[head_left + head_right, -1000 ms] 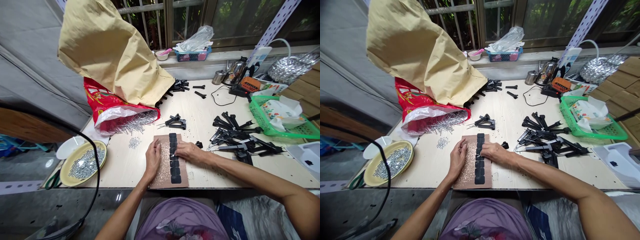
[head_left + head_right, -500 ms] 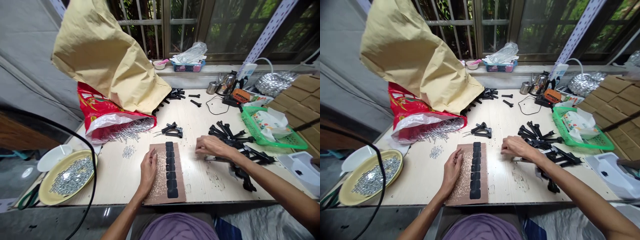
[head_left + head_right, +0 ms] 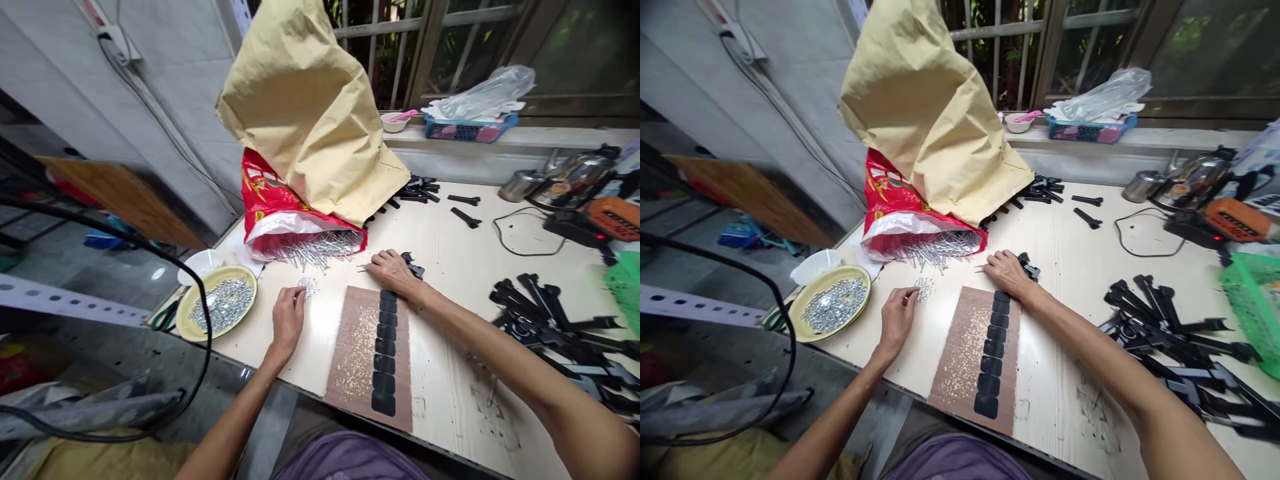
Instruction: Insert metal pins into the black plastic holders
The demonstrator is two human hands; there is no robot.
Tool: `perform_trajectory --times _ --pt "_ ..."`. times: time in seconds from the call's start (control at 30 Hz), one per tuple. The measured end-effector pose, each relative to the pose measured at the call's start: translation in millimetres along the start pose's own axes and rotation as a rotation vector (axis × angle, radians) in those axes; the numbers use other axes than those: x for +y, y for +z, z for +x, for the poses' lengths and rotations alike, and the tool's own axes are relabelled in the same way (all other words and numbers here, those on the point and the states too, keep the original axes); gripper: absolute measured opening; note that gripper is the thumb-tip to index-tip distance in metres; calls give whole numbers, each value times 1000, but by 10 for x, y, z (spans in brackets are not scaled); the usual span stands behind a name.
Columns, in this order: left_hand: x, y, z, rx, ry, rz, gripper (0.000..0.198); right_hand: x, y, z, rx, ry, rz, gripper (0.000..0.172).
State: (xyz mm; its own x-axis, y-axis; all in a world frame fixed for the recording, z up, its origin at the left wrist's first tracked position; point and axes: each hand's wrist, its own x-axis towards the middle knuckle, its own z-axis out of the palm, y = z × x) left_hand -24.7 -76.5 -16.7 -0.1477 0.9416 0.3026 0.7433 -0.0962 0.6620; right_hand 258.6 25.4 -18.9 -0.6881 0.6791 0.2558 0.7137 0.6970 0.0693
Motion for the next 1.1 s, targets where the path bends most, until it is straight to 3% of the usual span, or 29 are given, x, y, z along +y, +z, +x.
perform_trajectory --times 0.13,0.33,0.43,0.53,0.6,0.73,0.8,0.93,1.1 --pt "-151 -58 -13 -47 54 78 23 61 -55 -84 96 42 4 25" --pt "40 123 124 -176 193 351 18 -103 -318 -200 272 161 138 30" --pt "47 183 214 -235 200 356 14 -271 -416 -257 316 172 246 29" --pt "44 179 248 -193 149 143 11 -477 -481 -298 346 201 406 27" --pt "96 165 242 -186 5 -143 13 -629 -523 -305 357 225 501 25" --pt "347 171 174 -383 -462 -891 34 -894 -613 -288 368 254 610 23" --pt "487 189 127 -468 -586 -1136 36 -964 -655 -288 345 265 594 24" --pt "672 218 69 -492 -655 -1309 32 -979 -728 -337 287 284 467 25" --pt "748 221 56 -461 -610 -1233 33 -954 -793 -413 290 272 330 26"
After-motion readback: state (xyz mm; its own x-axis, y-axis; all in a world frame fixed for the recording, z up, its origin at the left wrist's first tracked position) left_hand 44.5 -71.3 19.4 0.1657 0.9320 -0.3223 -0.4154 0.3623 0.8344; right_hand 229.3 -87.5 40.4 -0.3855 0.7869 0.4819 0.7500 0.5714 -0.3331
